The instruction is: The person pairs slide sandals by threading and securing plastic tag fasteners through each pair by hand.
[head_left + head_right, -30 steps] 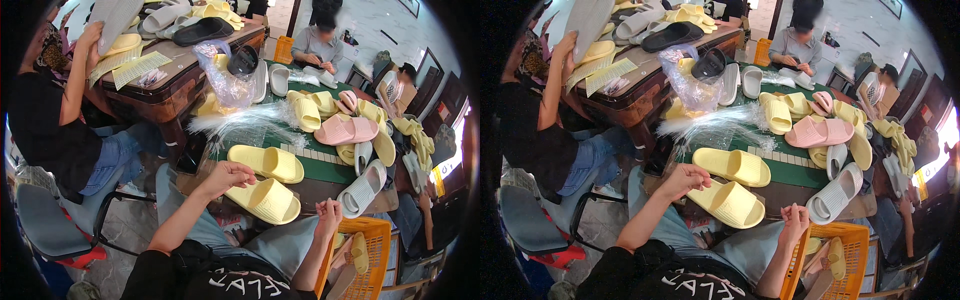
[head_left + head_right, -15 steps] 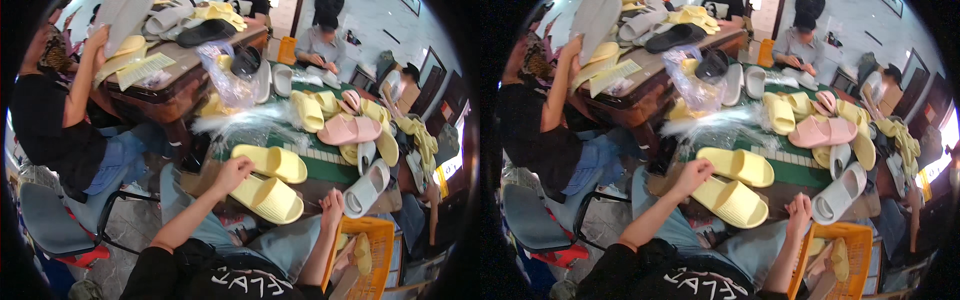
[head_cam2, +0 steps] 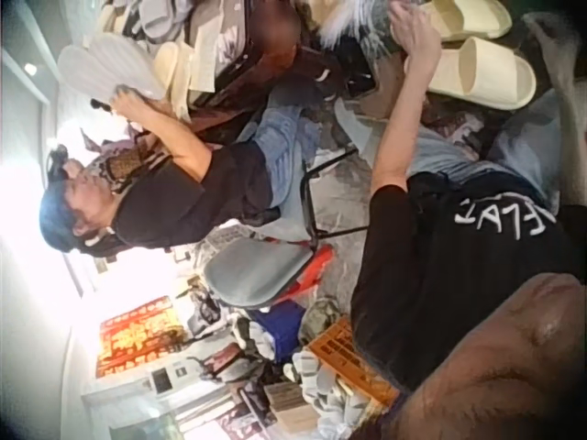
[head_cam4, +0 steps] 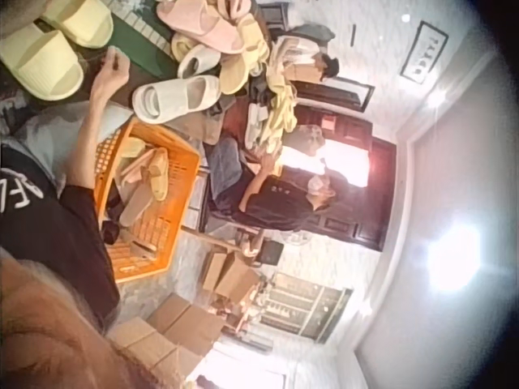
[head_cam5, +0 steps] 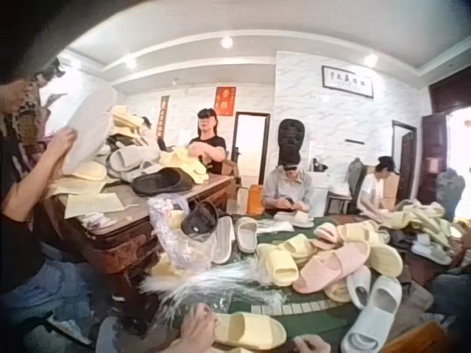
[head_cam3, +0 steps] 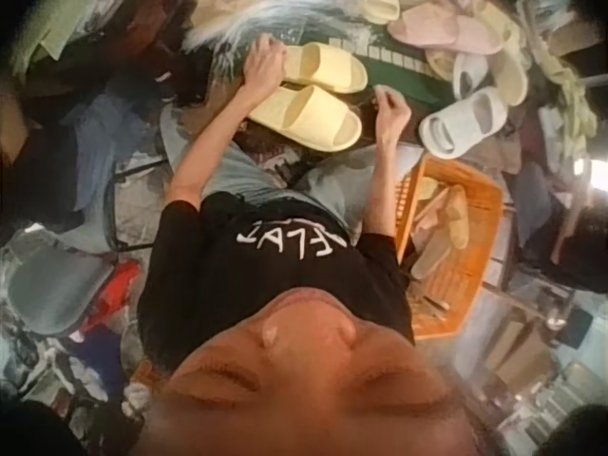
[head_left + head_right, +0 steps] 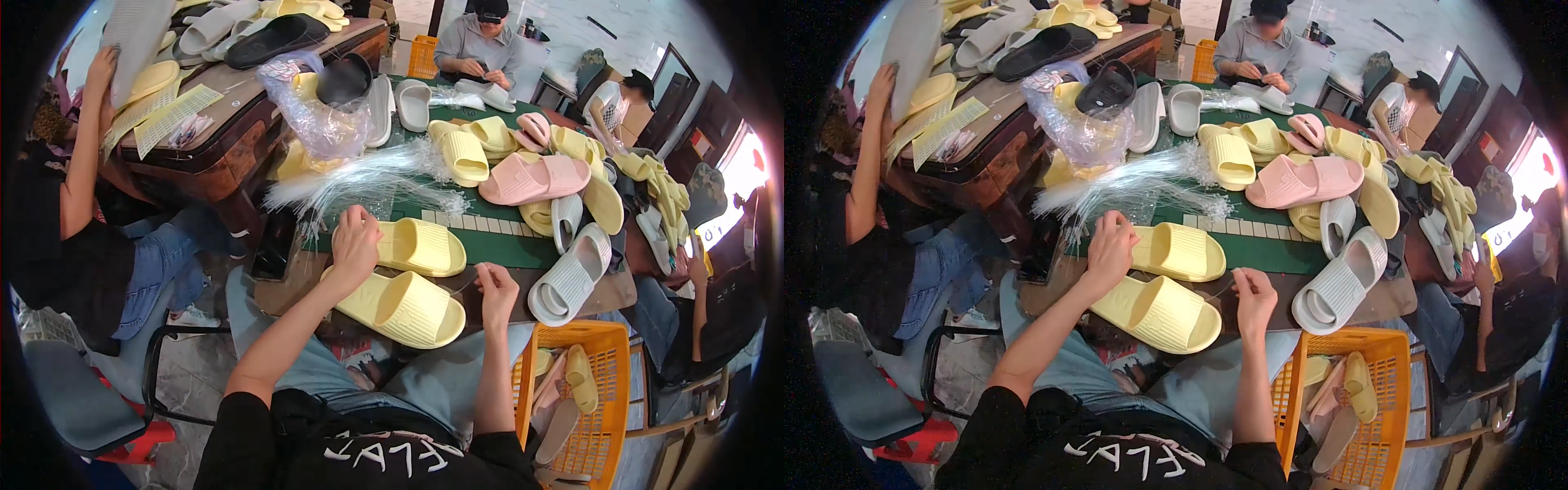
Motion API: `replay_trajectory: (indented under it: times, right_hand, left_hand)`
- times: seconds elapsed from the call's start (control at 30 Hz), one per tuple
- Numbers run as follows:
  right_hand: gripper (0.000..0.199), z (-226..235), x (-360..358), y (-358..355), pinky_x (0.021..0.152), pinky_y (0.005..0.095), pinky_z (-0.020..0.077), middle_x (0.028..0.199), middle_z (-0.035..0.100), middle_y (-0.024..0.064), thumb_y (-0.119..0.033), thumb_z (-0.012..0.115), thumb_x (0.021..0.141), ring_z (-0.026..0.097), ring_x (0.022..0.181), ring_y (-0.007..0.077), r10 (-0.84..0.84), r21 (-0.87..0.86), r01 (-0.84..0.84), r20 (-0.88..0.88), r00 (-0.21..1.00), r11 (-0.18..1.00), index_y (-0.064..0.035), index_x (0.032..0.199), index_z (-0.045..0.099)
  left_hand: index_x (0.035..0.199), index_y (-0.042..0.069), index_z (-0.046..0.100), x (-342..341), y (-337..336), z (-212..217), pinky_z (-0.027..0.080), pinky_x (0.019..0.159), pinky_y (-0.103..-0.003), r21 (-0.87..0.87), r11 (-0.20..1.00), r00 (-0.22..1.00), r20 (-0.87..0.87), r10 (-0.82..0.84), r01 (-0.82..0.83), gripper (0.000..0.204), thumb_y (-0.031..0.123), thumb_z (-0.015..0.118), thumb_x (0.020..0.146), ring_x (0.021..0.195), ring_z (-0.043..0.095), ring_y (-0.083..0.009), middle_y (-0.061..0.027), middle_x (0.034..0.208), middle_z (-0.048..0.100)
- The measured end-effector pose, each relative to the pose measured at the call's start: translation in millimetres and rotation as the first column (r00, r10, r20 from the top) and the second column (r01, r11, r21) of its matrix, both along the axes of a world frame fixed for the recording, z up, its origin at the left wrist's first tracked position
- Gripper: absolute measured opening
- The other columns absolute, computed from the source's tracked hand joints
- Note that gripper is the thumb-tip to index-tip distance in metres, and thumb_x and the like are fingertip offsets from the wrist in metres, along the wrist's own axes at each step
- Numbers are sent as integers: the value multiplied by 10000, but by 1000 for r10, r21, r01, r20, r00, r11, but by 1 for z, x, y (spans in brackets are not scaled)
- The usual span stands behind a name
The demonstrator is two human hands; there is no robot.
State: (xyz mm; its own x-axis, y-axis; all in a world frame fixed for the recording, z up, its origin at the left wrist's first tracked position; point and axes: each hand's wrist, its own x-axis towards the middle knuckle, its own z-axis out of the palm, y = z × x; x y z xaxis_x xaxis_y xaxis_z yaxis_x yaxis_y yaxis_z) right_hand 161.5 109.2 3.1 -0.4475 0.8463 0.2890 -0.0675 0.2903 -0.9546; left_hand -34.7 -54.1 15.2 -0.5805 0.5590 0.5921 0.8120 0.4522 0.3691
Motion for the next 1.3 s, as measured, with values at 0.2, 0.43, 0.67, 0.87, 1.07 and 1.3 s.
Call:
replay_trajectory:
  times: [0.2,0.43,0.67,0.87,1.07,1.3]
  right_hand:
    - [140,-7,-14,-2,503,206,416,668,605,37,-83,619,813,510,543,64,62,-16,-60,108,992,998,47,858,646]
    - [164,-9,-19,-8,512,198,420,712,614,33,-83,610,827,513,565,57,53,47,-63,197,979,997,38,926,659]
    - [161,-9,-21,-6,529,229,408,658,558,59,-50,607,811,497,552,94,115,131,-140,185,976,981,11,950,659]
    - [107,-13,-23,-10,545,253,417,686,557,87,-39,595,805,513,572,135,158,192,-189,164,974,963,41,869,626]
    - [76,-15,-23,-11,533,251,414,664,542,72,-31,539,837,493,578,106,28,311,-99,227,974,945,43,851,547]
    - [127,-10,-18,-10,522,219,402,662,502,27,-74,466,911,443,563,73,-56,141,52,26,998,989,15,836,517]
  left_hand:
    - [789,46,617,9,26,4,452,662,-422,-94,985,950,289,-114,146,110,150,619,754,766,582,-319,-137,741,617]
    - [870,45,632,-14,61,-26,478,700,-431,-100,935,830,499,-249,341,172,132,579,731,813,606,-340,-170,850,636]
    - [872,33,629,-10,62,-23,476,702,-423,-87,908,782,545,-302,411,179,82,572,710,814,606,-341,-178,858,633]
    - [858,27,630,-2,59,-15,475,695,-417,-85,912,775,563,-288,401,165,74,568,713,802,609,-335,-176,846,635]
    - [888,28,630,-7,47,1,474,690,-397,83,846,615,650,-446,526,185,44,541,727,806,607,-334,-188,867,626]
    - [867,31,602,47,39,53,464,682,-385,290,890,897,166,-409,351,93,55,577,780,790,589,-306,-121,870,602]
